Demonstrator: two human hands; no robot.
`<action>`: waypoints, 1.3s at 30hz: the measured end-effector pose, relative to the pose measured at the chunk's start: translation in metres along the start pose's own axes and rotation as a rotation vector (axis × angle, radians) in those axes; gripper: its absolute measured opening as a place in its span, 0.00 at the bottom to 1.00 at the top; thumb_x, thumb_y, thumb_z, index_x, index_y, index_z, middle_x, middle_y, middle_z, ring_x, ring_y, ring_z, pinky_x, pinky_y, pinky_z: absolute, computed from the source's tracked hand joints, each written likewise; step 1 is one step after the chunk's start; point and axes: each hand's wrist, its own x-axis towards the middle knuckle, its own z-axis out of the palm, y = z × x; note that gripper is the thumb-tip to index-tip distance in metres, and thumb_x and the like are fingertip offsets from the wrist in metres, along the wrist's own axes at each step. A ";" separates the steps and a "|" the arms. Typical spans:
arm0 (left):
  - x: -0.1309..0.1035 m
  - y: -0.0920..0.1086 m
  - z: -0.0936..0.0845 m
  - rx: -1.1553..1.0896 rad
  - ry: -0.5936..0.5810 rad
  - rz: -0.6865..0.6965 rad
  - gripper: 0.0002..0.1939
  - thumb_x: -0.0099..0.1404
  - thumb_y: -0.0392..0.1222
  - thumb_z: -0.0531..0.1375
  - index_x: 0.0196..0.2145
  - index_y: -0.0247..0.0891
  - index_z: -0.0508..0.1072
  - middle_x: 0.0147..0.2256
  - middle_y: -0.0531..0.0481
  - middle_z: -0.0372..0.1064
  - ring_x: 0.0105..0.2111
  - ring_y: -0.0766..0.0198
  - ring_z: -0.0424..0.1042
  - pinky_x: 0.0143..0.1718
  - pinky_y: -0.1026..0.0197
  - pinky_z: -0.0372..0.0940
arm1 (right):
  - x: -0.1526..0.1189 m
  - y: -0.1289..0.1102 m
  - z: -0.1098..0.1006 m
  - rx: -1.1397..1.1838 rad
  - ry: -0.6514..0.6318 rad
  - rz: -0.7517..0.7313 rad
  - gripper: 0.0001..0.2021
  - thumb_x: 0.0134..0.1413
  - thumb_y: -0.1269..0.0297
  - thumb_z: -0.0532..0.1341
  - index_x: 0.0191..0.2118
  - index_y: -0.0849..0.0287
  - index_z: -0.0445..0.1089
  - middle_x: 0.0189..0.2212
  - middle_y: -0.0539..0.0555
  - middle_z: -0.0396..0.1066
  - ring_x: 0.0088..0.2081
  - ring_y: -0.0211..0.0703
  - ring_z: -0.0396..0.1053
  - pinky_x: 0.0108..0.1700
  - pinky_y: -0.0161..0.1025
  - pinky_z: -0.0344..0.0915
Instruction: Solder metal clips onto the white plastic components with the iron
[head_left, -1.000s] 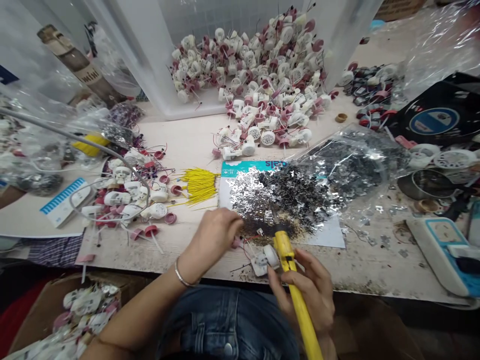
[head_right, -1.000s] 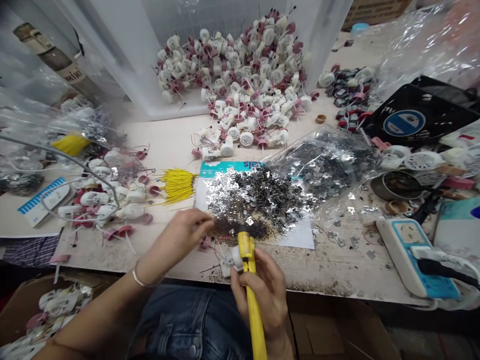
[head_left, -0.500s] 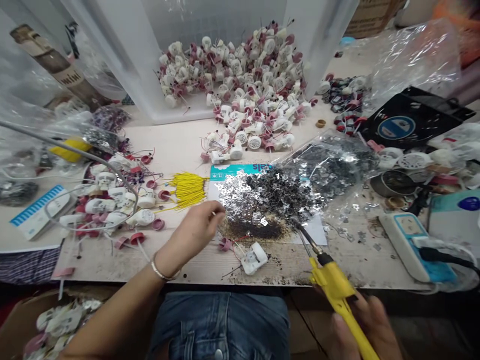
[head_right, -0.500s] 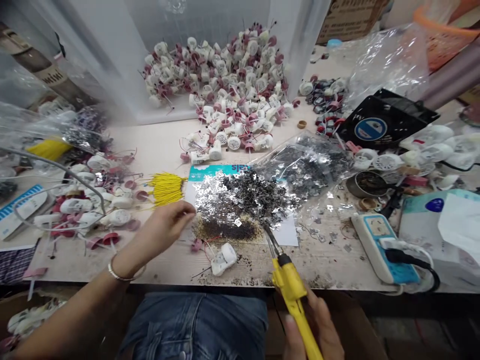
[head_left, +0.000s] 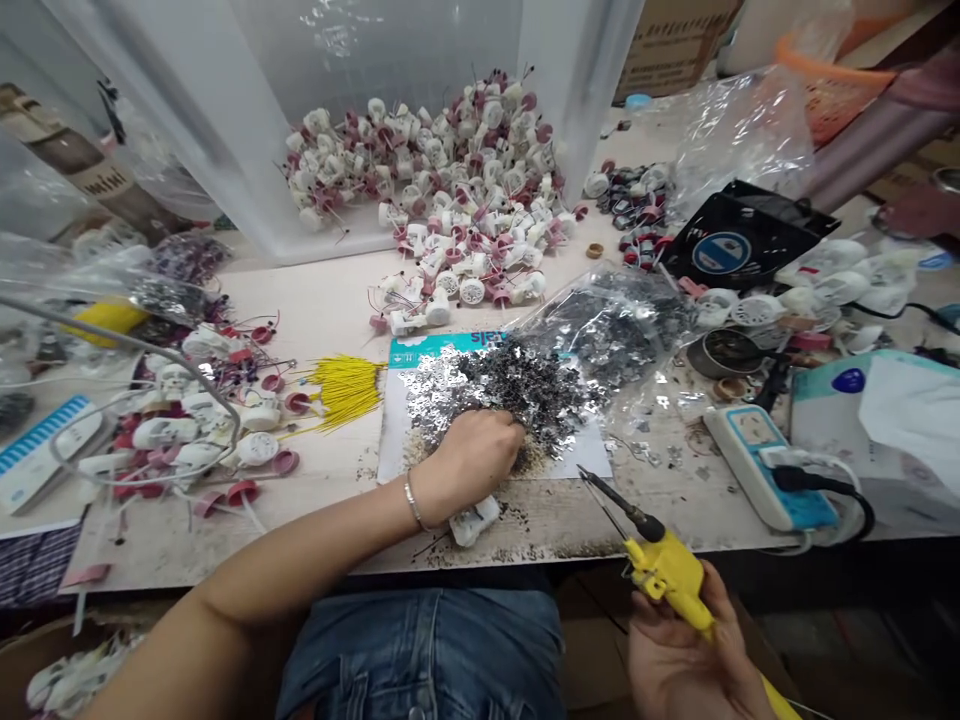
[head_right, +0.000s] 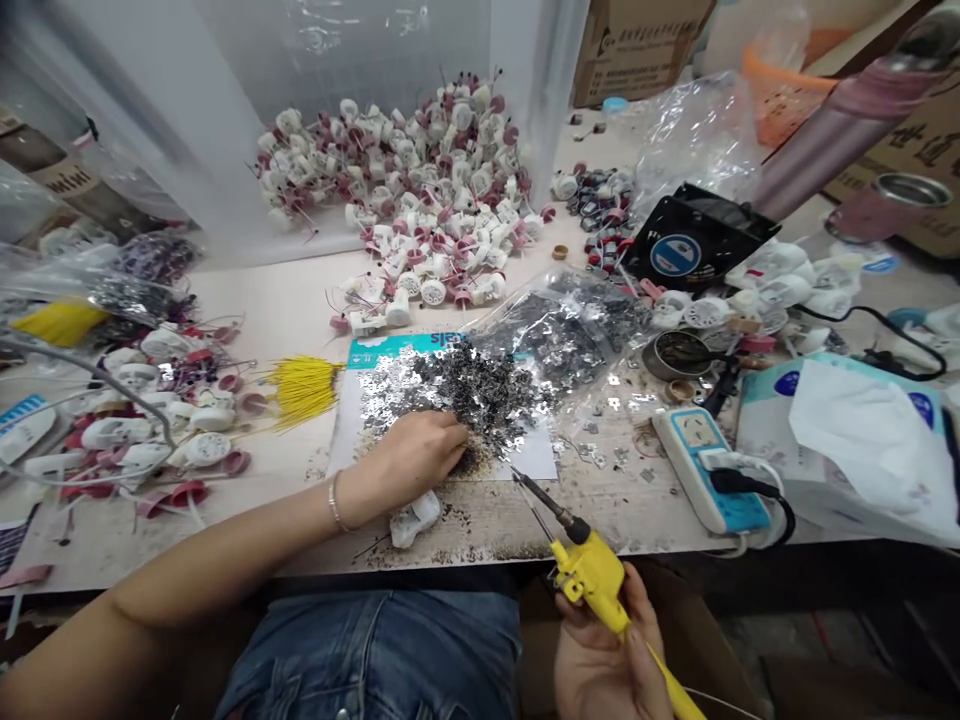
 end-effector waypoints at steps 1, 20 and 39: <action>-0.005 -0.002 -0.003 0.010 -0.012 0.034 0.13 0.67 0.33 0.50 0.29 0.33 0.72 0.29 0.46 0.69 0.27 0.64 0.66 0.29 0.60 0.58 | 0.001 0.001 -0.002 0.035 0.030 0.033 0.13 0.49 0.58 0.60 0.39 0.59 0.73 0.33 0.52 0.76 0.29 0.39 0.75 0.25 0.35 0.71; -0.017 -0.002 -0.003 -0.115 -0.069 -0.131 0.12 0.64 0.32 0.55 0.25 0.35 0.74 0.27 0.47 0.73 0.29 0.61 0.69 0.34 0.59 0.58 | -0.003 0.001 0.007 0.078 0.048 0.024 0.11 0.44 0.61 0.61 0.36 0.60 0.72 0.30 0.52 0.76 0.27 0.41 0.74 0.24 0.38 0.72; 0.001 0.005 -0.003 -0.074 0.031 -0.172 0.13 0.68 0.37 0.53 0.30 0.36 0.74 0.33 0.46 0.75 0.37 0.56 0.70 0.45 0.51 0.53 | -0.021 -0.001 0.026 -0.152 0.003 -0.156 0.22 0.47 0.67 0.64 0.51 0.60 0.69 0.38 0.52 0.75 0.36 0.46 0.75 0.36 0.45 0.73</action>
